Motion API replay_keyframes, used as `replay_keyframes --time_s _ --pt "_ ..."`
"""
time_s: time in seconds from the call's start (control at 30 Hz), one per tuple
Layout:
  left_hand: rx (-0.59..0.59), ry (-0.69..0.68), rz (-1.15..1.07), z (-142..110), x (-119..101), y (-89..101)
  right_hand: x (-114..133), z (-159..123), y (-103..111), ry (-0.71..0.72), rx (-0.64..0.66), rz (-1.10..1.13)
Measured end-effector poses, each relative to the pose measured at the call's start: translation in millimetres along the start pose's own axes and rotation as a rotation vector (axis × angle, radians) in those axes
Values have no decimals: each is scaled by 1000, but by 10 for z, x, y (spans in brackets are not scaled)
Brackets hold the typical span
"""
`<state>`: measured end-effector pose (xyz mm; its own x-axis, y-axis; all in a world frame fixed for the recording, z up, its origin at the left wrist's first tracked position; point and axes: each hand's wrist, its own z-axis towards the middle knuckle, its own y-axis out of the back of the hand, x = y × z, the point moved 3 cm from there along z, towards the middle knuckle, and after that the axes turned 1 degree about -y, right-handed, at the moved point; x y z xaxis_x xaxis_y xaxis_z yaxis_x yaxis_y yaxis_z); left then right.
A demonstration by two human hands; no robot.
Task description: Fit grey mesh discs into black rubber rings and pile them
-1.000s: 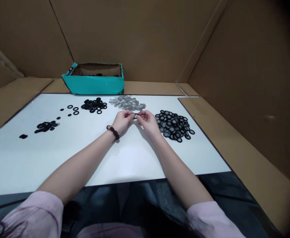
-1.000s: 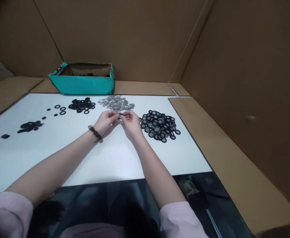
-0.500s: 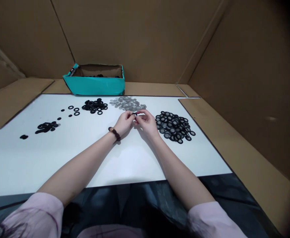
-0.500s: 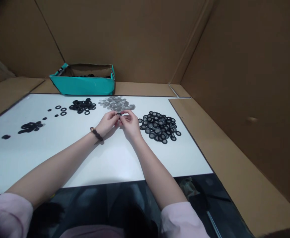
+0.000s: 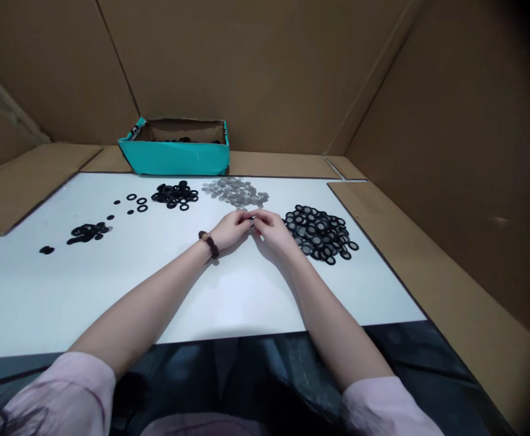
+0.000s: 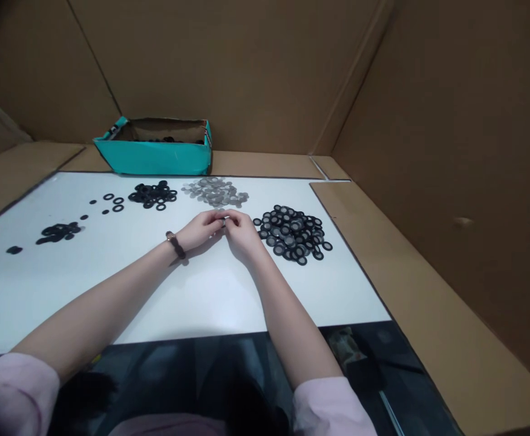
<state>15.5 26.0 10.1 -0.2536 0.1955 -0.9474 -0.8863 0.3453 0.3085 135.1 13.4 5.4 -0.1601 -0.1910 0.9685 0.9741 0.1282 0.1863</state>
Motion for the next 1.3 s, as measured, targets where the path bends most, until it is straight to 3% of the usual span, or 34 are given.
replay_keyframes --time_s 0.1,0.27,0.47,0.57,0.67,0.83,0.97,1.17,1.3 --pt "-21 -3 13 5 7 -5 15 -3 -9 30 -38 -23" --pt "-162 53 -196 17 106 -68 -26 -26 -64 -36 -140 111" --pt "-17 58 -243 6 104 -111 20 -20 21 8 -111 11" --pt "-66 65 -253 10 83 -94 58 -23 27 12 -62 20" --pt "-121 56 -179 9 65 -69 48 -35 0 -27 -44 82" --pt "-32 2 54 -30 -21 -24 -2 -48 7 -71 -165 154" --pt "11 -48 187 -47 -62 -22 39 -33 24 -15 -97 55" --pt "-95 -16 28 -9 56 -24 19 -41 11 -48 6 73" --pt "62 -70 177 -23 19 -44 30 -30 1 28 51 -44"
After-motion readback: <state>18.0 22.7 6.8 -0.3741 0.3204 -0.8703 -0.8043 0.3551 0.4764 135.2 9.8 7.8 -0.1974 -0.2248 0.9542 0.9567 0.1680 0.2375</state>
